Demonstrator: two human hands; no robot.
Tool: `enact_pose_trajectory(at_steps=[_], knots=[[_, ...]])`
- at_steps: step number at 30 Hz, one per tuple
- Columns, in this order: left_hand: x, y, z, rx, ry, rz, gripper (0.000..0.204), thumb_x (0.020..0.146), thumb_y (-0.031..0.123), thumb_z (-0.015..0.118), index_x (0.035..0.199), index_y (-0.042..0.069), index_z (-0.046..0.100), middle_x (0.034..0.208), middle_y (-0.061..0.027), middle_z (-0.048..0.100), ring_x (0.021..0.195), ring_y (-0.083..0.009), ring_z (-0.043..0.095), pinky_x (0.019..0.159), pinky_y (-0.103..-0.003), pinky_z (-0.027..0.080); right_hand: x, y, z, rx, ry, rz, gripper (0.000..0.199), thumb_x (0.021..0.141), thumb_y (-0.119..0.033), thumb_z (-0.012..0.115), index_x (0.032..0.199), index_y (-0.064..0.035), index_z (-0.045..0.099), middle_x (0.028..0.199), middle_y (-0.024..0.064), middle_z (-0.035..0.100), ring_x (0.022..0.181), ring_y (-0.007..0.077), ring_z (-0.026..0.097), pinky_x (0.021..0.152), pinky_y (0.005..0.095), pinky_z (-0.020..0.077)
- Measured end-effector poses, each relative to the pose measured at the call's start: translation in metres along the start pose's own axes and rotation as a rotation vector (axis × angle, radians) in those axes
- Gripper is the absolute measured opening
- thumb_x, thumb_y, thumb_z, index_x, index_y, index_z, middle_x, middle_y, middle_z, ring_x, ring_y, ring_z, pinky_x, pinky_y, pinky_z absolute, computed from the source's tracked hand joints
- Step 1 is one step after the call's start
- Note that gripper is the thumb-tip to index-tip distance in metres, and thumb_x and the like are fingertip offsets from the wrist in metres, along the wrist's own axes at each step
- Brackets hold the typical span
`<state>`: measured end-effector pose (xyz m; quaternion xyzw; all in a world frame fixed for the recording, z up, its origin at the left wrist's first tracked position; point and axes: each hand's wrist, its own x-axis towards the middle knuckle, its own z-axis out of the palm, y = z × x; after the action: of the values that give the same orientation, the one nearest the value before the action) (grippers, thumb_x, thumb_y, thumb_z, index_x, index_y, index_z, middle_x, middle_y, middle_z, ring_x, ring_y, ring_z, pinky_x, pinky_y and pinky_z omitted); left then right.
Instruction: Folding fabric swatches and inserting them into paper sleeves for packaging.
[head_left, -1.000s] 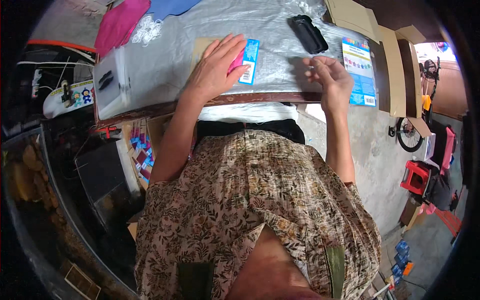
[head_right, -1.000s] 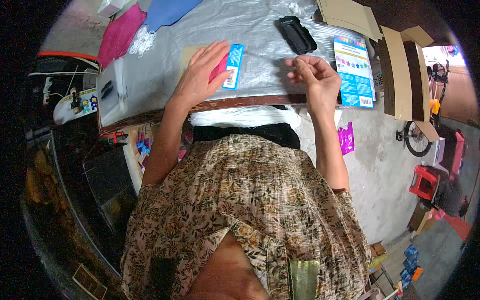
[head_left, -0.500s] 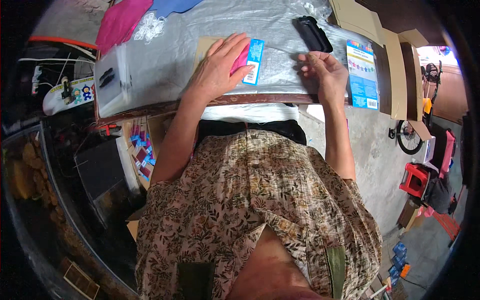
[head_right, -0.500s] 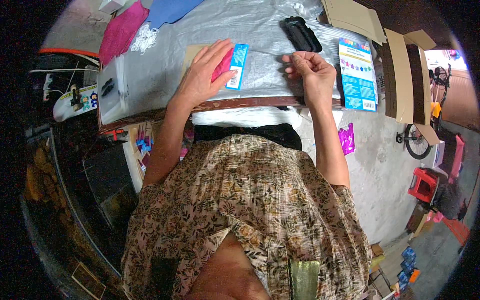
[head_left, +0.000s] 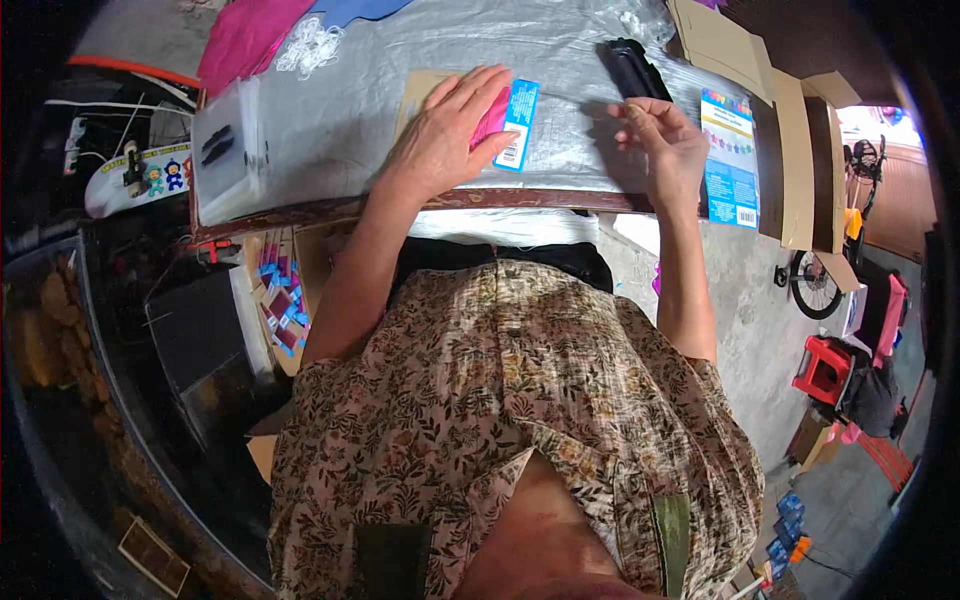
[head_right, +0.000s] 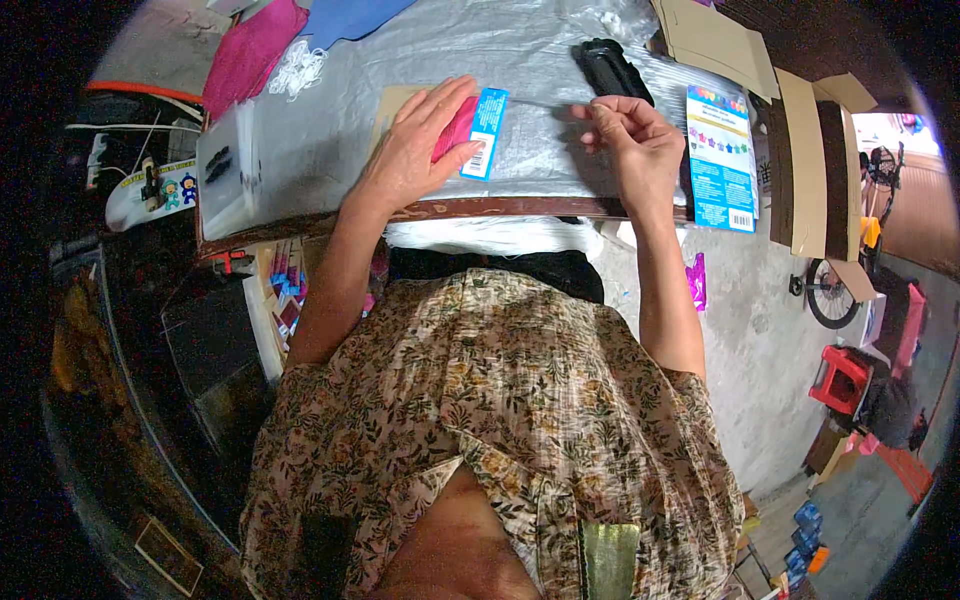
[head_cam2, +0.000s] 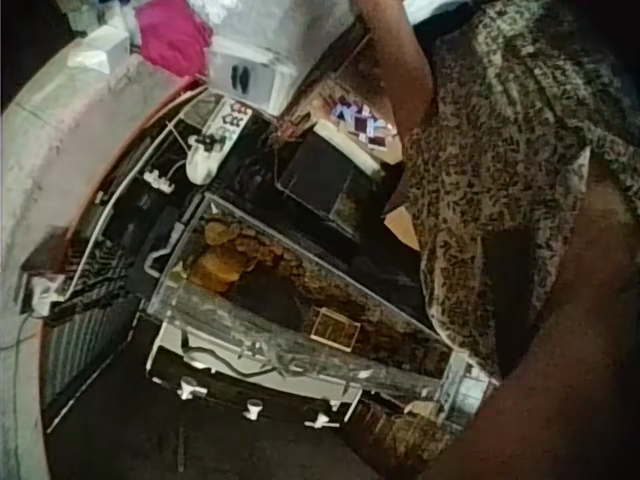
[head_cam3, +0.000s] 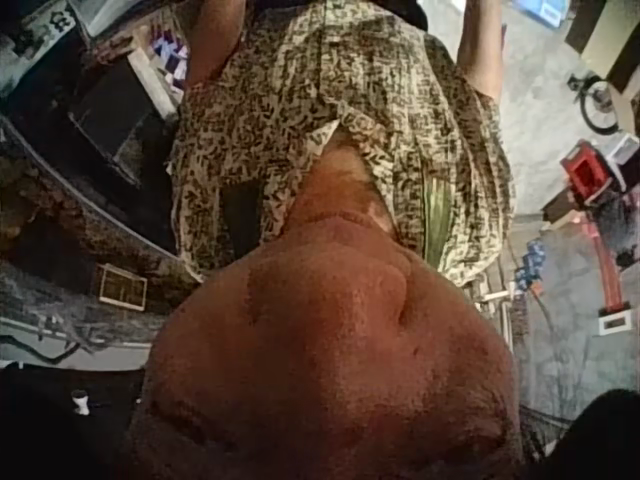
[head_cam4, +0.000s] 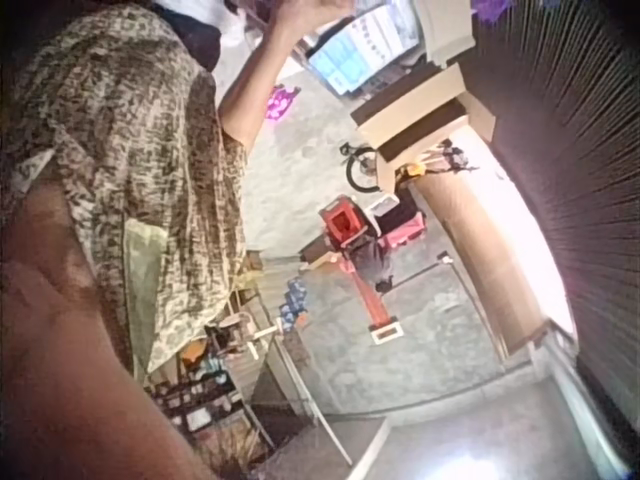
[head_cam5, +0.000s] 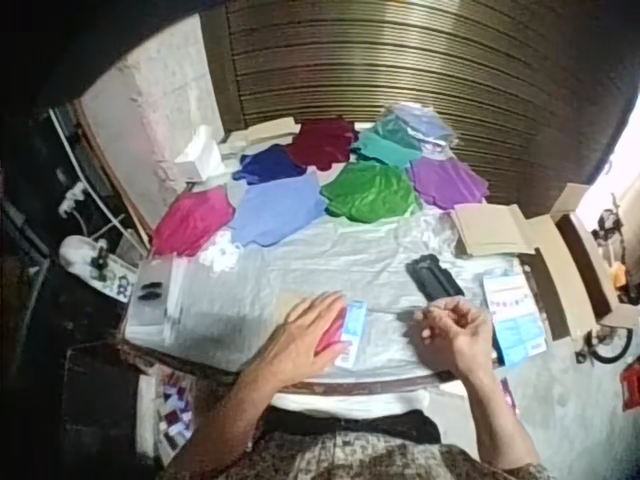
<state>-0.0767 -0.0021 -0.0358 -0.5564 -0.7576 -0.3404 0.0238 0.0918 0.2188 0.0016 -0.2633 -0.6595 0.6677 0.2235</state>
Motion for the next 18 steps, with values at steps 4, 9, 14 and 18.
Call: enact_pose_trajectory(at_steps=[4,9,14,18], knots=[[-0.001,-0.001,0.002,0.003,0.001,0.003,0.066,0.091,0.035,0.07,0.143,0.002,0.048,0.147,-0.0181,0.05,0.136,-0.0347,0.046,0.114,-0.045,0.037,-0.003,-0.001,0.0,-0.029,-0.003,-0.062,0.018,0.097,-0.009,0.066,0.108,0.0053,0.067,0.098,0.0151,0.075,0.07,0.0105,0.063,0.065,0.0231,0.0526],[0.0,-0.001,0.002,-0.007,-0.006,-0.007,0.067,0.091,0.035,0.07,0.144,0.002,0.047,0.147,-0.0178,0.049,0.137,-0.0347,0.046,0.114,-0.046,0.036,-0.001,0.005,-0.001,0.01,-0.001,-0.05,0.018,0.097,-0.009,0.066,0.107,0.0052,0.067,0.097,0.0153,0.075,0.07,0.0108,0.064,0.065,0.0235,0.053],[-0.001,0.0,0.001,0.007,-0.012,-0.007,0.067,0.091,0.037,0.07,0.144,0.002,0.047,0.148,-0.0176,0.049,0.137,-0.0343,0.045,0.115,-0.046,0.036,0.009,0.015,-0.007,0.182,-0.028,0.13,0.017,0.097,-0.009,0.066,0.107,0.0051,0.067,0.096,0.0148,0.075,0.068,0.0099,0.062,0.063,0.0227,0.0524],[-0.001,-0.001,0.002,0.02,-0.013,-0.016,0.067,0.091,0.037,0.069,0.145,0.003,0.047,0.148,-0.0172,0.049,0.138,-0.0337,0.045,0.116,-0.046,0.035,0.012,0.017,-0.008,0.099,-0.102,0.223,0.014,0.096,-0.008,0.066,0.104,0.0041,0.067,0.093,0.013,0.075,0.065,0.0083,0.06,0.059,0.0216,0.0512]])
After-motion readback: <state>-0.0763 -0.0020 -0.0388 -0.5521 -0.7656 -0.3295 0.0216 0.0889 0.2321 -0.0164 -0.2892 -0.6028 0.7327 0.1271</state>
